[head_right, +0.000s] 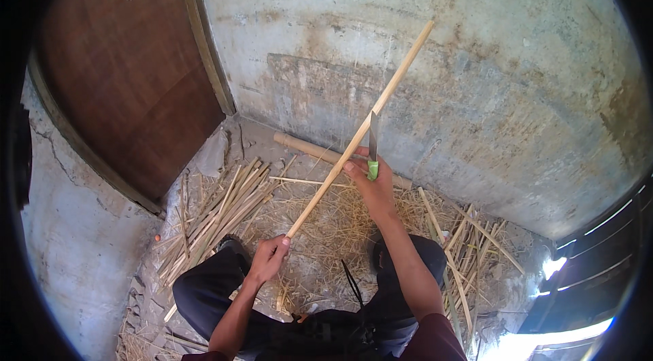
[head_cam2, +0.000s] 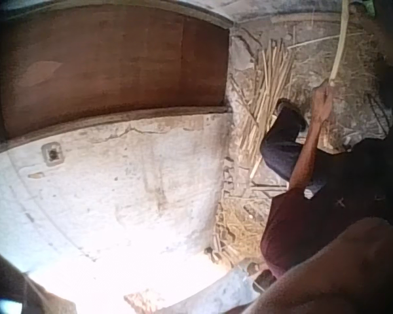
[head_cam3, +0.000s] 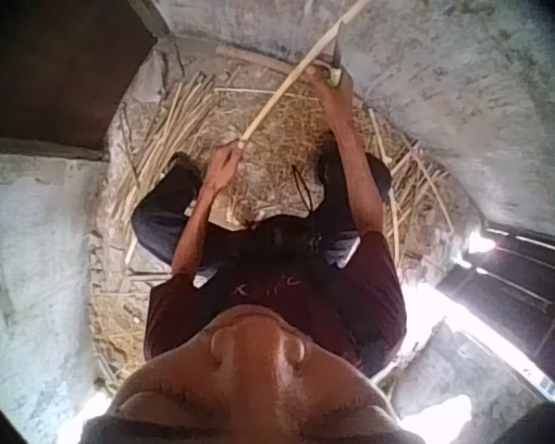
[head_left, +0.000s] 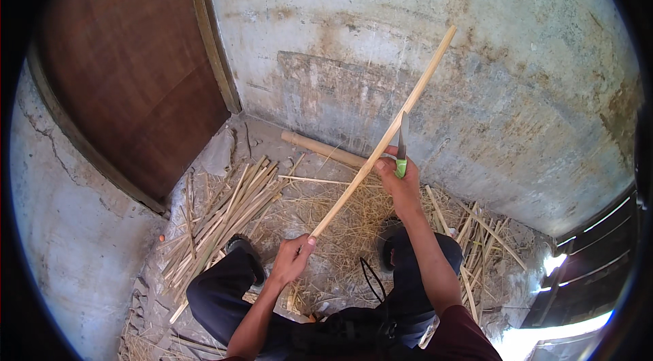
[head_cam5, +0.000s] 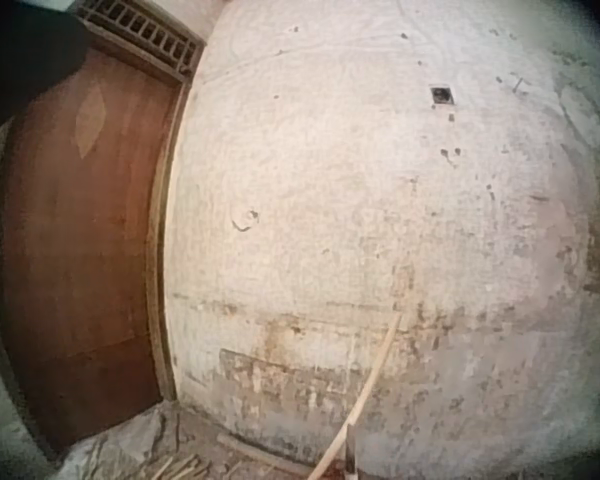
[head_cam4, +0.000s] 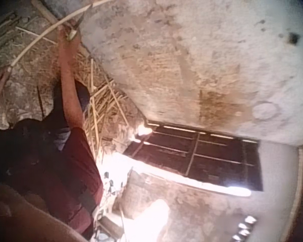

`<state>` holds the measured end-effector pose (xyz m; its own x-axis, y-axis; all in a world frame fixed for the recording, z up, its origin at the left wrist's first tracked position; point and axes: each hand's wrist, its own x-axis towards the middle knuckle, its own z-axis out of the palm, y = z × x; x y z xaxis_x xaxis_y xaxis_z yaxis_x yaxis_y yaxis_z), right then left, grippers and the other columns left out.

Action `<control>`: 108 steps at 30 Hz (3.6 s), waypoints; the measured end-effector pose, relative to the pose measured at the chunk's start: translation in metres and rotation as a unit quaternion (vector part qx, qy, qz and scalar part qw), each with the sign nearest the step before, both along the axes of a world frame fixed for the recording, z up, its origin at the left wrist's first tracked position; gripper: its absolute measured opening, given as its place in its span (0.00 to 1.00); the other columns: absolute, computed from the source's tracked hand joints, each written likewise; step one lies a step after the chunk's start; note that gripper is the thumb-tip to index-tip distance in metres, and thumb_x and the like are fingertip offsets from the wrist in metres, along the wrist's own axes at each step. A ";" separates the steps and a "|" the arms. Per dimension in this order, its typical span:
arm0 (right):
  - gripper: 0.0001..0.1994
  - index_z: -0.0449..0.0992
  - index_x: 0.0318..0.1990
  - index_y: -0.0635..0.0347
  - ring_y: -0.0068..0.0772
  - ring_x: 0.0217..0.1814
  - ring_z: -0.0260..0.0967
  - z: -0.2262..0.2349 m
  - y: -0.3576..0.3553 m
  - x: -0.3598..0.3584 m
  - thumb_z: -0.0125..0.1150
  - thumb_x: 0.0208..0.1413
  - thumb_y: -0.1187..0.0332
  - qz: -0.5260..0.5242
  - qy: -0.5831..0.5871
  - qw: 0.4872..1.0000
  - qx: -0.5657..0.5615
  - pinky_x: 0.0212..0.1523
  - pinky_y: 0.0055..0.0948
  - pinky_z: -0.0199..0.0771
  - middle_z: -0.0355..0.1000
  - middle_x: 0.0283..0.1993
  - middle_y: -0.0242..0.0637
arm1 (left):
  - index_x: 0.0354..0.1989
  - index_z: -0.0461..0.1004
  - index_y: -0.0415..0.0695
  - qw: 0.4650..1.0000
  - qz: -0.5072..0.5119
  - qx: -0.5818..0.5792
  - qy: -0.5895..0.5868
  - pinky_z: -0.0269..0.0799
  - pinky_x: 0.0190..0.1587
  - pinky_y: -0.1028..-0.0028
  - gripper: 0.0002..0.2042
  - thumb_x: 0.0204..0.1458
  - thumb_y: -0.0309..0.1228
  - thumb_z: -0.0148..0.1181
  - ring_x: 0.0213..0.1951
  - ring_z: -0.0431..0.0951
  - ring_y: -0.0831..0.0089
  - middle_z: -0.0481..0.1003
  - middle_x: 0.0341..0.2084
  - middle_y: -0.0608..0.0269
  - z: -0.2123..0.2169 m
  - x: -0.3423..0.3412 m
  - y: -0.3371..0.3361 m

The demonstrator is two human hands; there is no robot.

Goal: The person carves a thin wooden pole using a knife, scraping off small shavings from the surface while holding the pole by hand and rotating it.

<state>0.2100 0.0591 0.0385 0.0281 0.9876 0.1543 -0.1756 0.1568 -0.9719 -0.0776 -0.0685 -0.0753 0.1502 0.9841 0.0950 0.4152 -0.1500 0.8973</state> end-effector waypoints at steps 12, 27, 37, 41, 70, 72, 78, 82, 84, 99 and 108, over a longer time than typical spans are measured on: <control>0.22 0.75 0.62 0.68 0.28 0.50 0.83 -0.012 -0.001 -0.015 0.74 0.65 0.70 0.002 -0.013 0.999 -0.029 0.58 0.31 0.77 0.87 0.46 0.41 | 0.47 0.76 0.40 0.963 -0.117 -0.238 0.044 0.74 0.42 0.55 0.29 0.74 0.59 0.50 0.33 0.80 0.57 0.79 0.30 0.51 0.043 -0.033 0.015; 0.23 0.76 0.61 0.68 0.26 0.49 0.83 -0.029 -0.024 -0.056 0.77 0.62 0.72 0.060 -0.116 0.991 -0.030 0.49 0.28 0.82 0.85 0.46 0.40 | 0.57 0.74 0.35 0.999 -0.040 0.011 0.020 0.75 0.42 0.55 0.20 0.77 0.44 0.54 0.35 0.80 0.51 0.76 0.31 0.42 0.021 0.021 0.024; 0.14 0.75 0.61 0.59 0.27 0.37 0.79 -0.029 -0.029 -0.058 0.61 0.72 0.68 -0.016 -0.155 0.970 0.186 0.39 0.30 0.76 0.84 0.42 0.36 | 0.46 0.73 0.35 0.998 0.033 -0.061 0.008 0.71 0.40 0.53 0.25 0.79 0.48 0.43 0.30 0.77 0.49 0.74 0.25 0.46 0.036 0.017 0.021; 0.13 0.76 0.60 0.54 0.34 0.33 0.81 -0.020 -0.041 -0.053 0.64 0.71 0.67 0.042 -0.366 0.913 0.176 0.36 0.33 0.77 0.85 0.43 0.38 | 0.46 0.73 0.34 0.996 0.058 -0.057 -0.027 0.69 0.38 0.48 0.22 0.79 0.44 0.45 0.30 0.78 0.39 0.74 0.23 0.41 0.031 0.015 0.022; 0.07 0.88 0.44 0.47 0.35 0.24 0.76 -0.025 -0.029 -0.043 0.72 0.59 0.71 0.037 -0.436 0.832 0.341 0.23 0.34 0.72 0.80 0.31 0.30 | 0.49 0.74 0.32 0.988 0.115 0.025 0.104 0.73 0.32 0.39 0.16 0.76 0.37 0.52 0.28 0.80 0.28 0.77 0.21 0.32 0.029 0.028 0.009; 0.07 0.88 0.44 0.49 0.36 0.24 0.77 -0.027 -0.016 -0.033 0.72 0.60 0.72 0.008 -0.412 0.847 0.335 0.23 0.35 0.72 0.80 0.31 0.31 | 0.46 0.73 0.34 0.985 0.120 0.051 0.110 0.73 0.32 0.39 0.15 0.76 0.37 0.53 0.28 0.79 0.29 0.76 0.20 0.33 0.029 0.029 0.006; 0.05 0.87 0.42 0.53 0.38 0.27 0.79 -0.015 -0.003 -0.023 0.71 0.61 0.74 -0.020 -0.372 0.866 0.333 0.26 0.37 0.74 0.82 0.33 0.35 | 0.47 0.73 0.33 0.989 0.109 0.037 0.096 0.72 0.32 0.40 0.14 0.75 0.35 0.54 0.28 0.79 0.30 0.76 0.20 0.34 0.026 0.027 0.005; 0.04 0.86 0.42 0.53 0.39 0.29 0.81 -0.016 -0.004 -0.022 0.71 0.61 0.73 0.003 -0.344 0.882 0.321 0.28 0.40 0.76 0.83 0.34 0.35 | 0.47 0.73 0.33 0.984 0.126 0.062 0.106 0.72 0.32 0.40 0.14 0.75 0.35 0.54 0.28 0.80 0.30 0.76 0.21 0.34 0.028 0.030 0.003; 0.06 0.85 0.44 0.53 0.40 0.30 0.82 -0.013 -0.007 -0.021 0.71 0.61 0.72 -0.002 -0.354 0.873 0.336 0.29 0.40 0.76 0.83 0.34 0.36 | 0.46 0.72 0.33 0.987 0.111 0.042 0.108 0.73 0.32 0.40 0.14 0.75 0.35 0.55 0.27 0.80 0.30 0.77 0.21 0.34 0.029 0.031 0.004; 0.09 0.79 0.44 0.56 0.57 0.35 0.81 -0.048 -0.002 -0.033 0.63 0.55 0.75 -0.016 -0.550 0.796 0.252 0.35 0.53 0.78 0.82 0.36 0.44 | 0.50 0.69 0.39 0.969 0.148 0.056 0.191 0.74 0.31 0.38 0.14 0.78 0.40 0.47 0.25 0.81 0.33 0.80 0.22 0.39 0.026 0.044 0.007; 0.03 0.82 0.35 0.58 0.58 0.33 0.82 -0.052 0.010 -0.037 0.66 0.54 0.71 -0.079 -0.557 0.794 0.228 0.34 0.53 0.79 0.81 0.30 0.50 | 0.47 0.70 0.39 0.961 0.145 0.069 0.223 0.76 0.28 0.41 0.15 0.78 0.41 0.49 0.24 0.82 0.35 0.80 0.20 0.40 0.021 0.049 0.006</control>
<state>0.1727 0.0692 -0.0136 -0.2581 0.8200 0.5109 0.8116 0.4709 -0.3457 -0.0286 -0.0624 -0.0547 -0.0729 0.9735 0.2166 0.7969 -0.0737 0.5996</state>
